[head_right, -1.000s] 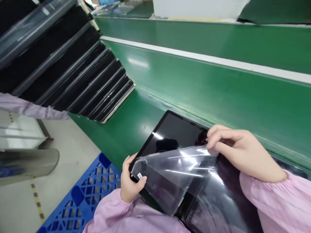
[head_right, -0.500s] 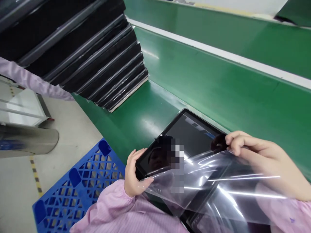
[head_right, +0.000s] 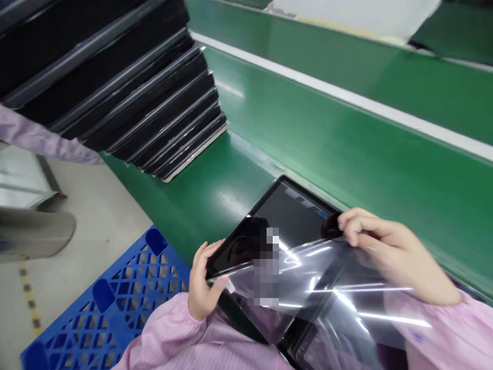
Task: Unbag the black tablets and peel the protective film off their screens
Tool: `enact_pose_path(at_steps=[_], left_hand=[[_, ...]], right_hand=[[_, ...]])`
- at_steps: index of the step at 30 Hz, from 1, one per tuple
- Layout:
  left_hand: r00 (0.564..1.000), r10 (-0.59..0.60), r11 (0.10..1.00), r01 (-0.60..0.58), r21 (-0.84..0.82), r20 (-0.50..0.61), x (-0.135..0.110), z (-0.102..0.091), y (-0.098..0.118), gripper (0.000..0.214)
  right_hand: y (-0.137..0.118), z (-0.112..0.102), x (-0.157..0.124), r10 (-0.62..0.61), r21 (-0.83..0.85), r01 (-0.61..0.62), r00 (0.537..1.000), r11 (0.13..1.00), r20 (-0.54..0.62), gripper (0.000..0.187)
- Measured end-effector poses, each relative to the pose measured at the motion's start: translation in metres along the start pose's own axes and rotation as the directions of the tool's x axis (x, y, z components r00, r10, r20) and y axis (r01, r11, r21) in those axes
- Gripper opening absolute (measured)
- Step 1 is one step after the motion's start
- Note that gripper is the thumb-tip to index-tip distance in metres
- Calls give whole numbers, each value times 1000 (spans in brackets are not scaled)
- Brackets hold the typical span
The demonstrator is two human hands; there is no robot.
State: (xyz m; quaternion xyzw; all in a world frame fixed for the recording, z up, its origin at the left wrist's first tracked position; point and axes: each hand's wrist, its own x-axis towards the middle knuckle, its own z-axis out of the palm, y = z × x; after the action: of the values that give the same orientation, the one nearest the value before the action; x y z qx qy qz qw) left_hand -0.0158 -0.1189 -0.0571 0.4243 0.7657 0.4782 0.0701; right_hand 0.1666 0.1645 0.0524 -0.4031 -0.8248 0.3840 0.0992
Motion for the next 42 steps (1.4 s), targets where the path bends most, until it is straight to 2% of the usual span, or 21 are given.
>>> enact_pose_path(at_steps=[2, 6, 7, 10, 13, 15, 18, 22, 24, 26, 27, 28, 29, 30, 31, 33, 34, 35, 36, 37, 42], left_hand=[[1000, -17, 1000, 17, 4, 1, -3, -1, -3, 37], [999, -30, 1000, 30, 1, -11, -6, 0, -9, 34], [999, -38, 999, 38, -12, -11, -7, 0, -10, 33], [997, -72, 996, 70, -61, -30, -9, 1, -13, 33], [991, -126, 988, 121, -98, -52, -13, 2, -14, 33], [979, -194, 976, 186, -115, -62, -16, 3, -14, 32], [951, -289, 948, 269, -170, -106, -15, 5, -12, 32], [938, -337, 887, 287, -362, -82, -3, 1, -6, 49], [960, -257, 934, 217, -286, -113, 5, -6, 1, 59], [981, -17, 996, -1, -92, -194, 13, -13, 15, 66], [969, 149, 988, -152, 0, -195, 15, -14, 25, 68], [940, 307, 952, -304, 47, -150, 16, -13, 37, 66], [893, 447, 894, -445, 43, -52, 16, -10, 50, 62], [820, 562, 825, -565, -9, 107, 15, -5, 64, 56], [709, 648, 752, -654, -85, 278, 12, 3, 78, 48], [436, 729, 610, -763, -212, 527, 5, 21, 101, 40], [337, 723, 566, -790, -237, 604, 2, 29, 109, 42], [268, 709, 533, -809, -248, 652, -1, 37, 115, 46], [231, 694, 517, -820, -248, 682, -3, 42, 118, 50], [218, 680, 515, -822, -245, 700, -3, 46, 119, 52], [230, 621, 590, -767, -253, 749, 5, 48, 115, 50]], right_hand=[[-7, 1, -3, -31, 89, 23, 996, 996, 81, 33], [-8, 11, -9, -90, 98, 93, 995, 991, -32, 13], [-7, 15, -10, -110, 44, 113, 991, 993, -72, 17], [0, 27, -8, -232, -236, 183, 952, 954, -198, 47], [7, 30, -2, -244, -448, 116, 940, 886, -239, 61], [12, 23, 0, -170, -517, 19, 954, 856, -246, 56], [17, 2, -7, -99, -578, -99, 948, 810, -302, 40], [26, -26, -42, -46, -485, -124, 945, 866, -324, 41], [34, -33, -68, -43, -433, -112, 942, 894, -333, 40], [46, -32, -95, -33, -406, -134, 925, 904, -379, 41], [54, -29, -108, -20, -387, -154, 912, 909, -409, 42], [62, -24, -120, -1, -358, -176, 896, 917, -443, 44], [71, -17, -131, 24, -313, -196, 877, 929, -480, 47], [80, -10, -141, 61, -235, -212, 850, 949, -522, 51], [89, -2, -149, 110, -131, -220, 818, 967, -564, 54], [105, 13, -163, 217, 87, -208, 756, 974, -618, 57], [112, 19, -168, 256, 169, -192, 736, 967, -626, 55], [118, 23, -173, 276, 220, -174, 728, 960, -627, 52], [123, 26, -177, 278, 243, -157, 730, 957, -624, 49], [127, 27, -180, 268, 248, -140, 737, 959, -621, 46], [141, 19, -174, 179, 229, -43, 769, 972, -614, 48]])
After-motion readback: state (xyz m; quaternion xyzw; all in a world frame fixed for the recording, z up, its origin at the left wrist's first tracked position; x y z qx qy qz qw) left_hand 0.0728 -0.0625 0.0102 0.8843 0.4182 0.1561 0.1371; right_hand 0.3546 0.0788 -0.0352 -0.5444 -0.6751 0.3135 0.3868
